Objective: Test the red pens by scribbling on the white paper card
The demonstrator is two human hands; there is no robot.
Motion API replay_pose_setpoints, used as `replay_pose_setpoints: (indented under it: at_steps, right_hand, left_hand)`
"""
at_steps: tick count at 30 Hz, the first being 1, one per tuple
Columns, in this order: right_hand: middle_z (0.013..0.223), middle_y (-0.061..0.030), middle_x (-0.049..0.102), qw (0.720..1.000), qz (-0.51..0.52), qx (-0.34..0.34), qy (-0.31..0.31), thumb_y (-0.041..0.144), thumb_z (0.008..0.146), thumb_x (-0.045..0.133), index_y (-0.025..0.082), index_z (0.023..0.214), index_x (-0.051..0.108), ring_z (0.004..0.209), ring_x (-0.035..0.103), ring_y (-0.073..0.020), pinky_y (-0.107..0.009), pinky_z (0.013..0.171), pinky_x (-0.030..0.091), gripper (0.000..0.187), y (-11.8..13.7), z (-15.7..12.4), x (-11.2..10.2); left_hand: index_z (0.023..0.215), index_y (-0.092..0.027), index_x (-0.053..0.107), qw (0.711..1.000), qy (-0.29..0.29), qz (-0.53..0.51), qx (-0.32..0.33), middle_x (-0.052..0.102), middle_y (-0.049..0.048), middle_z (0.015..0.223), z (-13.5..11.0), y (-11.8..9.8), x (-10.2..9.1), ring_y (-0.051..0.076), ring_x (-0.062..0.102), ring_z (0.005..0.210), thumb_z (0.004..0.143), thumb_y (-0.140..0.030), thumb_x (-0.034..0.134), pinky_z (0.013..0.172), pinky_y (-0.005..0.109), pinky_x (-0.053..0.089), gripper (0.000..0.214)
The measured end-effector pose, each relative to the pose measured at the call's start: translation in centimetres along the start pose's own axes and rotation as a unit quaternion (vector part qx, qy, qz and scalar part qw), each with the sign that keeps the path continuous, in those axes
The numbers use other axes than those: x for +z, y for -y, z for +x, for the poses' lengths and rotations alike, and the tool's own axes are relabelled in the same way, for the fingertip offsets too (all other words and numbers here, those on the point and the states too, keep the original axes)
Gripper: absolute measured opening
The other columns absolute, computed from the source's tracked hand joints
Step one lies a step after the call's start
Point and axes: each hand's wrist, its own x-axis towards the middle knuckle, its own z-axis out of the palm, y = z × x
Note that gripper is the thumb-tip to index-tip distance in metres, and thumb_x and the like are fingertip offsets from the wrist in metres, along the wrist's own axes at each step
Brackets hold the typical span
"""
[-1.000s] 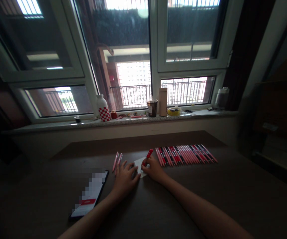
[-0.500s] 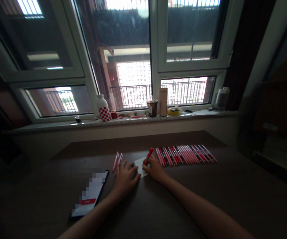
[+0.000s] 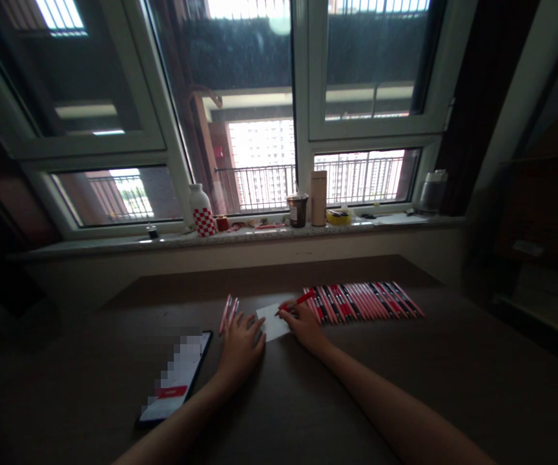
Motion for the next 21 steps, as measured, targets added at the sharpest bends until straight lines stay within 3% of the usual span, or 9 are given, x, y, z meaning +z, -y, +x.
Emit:
replay_pose_setpoints:
  at_steps: [5, 12, 17, 21]
  right_hand:
    - [0.083, -0.0041, 0.065, 0.998, 0.042, 0.03, -0.04, 0.053, 0.086, 0.044, 0.018, 0.08, 0.066, 0.083, 0.058, -0.0196, -0.031, 0.078, 0.043, 0.041, 0.3, 0.0, -0.2]
    - [0.073, -0.0031, 0.061, 0.981, 0.156, 0.089, -0.073, 0.054, 0.073, 0.063, 0.016, 0.076, 0.067, 0.073, 0.058, -0.0177, -0.031, 0.071, 0.046, 0.039, 0.2, -0.2, 0.2]
    - [0.074, -0.0005, 0.059, 0.96, 0.248, 0.109, -0.069, 0.047, 0.068, 0.072, 0.017, 0.097, 0.063, 0.068, 0.06, -0.0161, -0.032, 0.067, 0.051, 0.043, 0.5, -0.3, 0.5]
    - [0.082, 0.0026, 0.056, 0.948, 0.29, 0.091, -0.095, 0.037, 0.063, 0.078, 0.026, 0.124, 0.047, 0.068, 0.06, -0.0152, -0.032, 0.058, 0.055, 0.069, 1.2, -0.5, 0.6]
  left_hand:
    - [0.111, -0.025, 0.064, 0.998, -0.023, -0.045, 0.021, 0.062, 0.0058, 0.116, 0.0, 0.0, -0.2, 0.028, 0.043, 0.122, 0.084, -0.031, 0.051, 0.111, 0.056, 0.016, 0.031]
    - [0.091, -0.028, 0.069, 0.997, -0.009, -0.055, 0.046, 0.066, 0.0018, 0.103, 0.0, 0.0, -0.3, 0.027, 0.047, 0.115, 0.083, -0.029, 0.053, 0.108, 0.06, 0.011, 0.018]
    - [0.096, -0.027, 0.069, 0.998, -0.013, -0.06, 0.032, 0.066, 0.0028, 0.105, 0.1, 0.1, -0.4, 0.025, 0.047, 0.114, 0.084, -0.021, 0.05, 0.108, 0.056, 0.018, 0.023]
    - [0.094, -0.029, 0.069, 0.997, -0.004, -0.062, 0.051, 0.067, 0.0012, 0.104, -0.1, -0.1, -0.4, 0.027, 0.047, 0.117, 0.084, -0.023, 0.051, 0.108, 0.059, 0.014, 0.021]
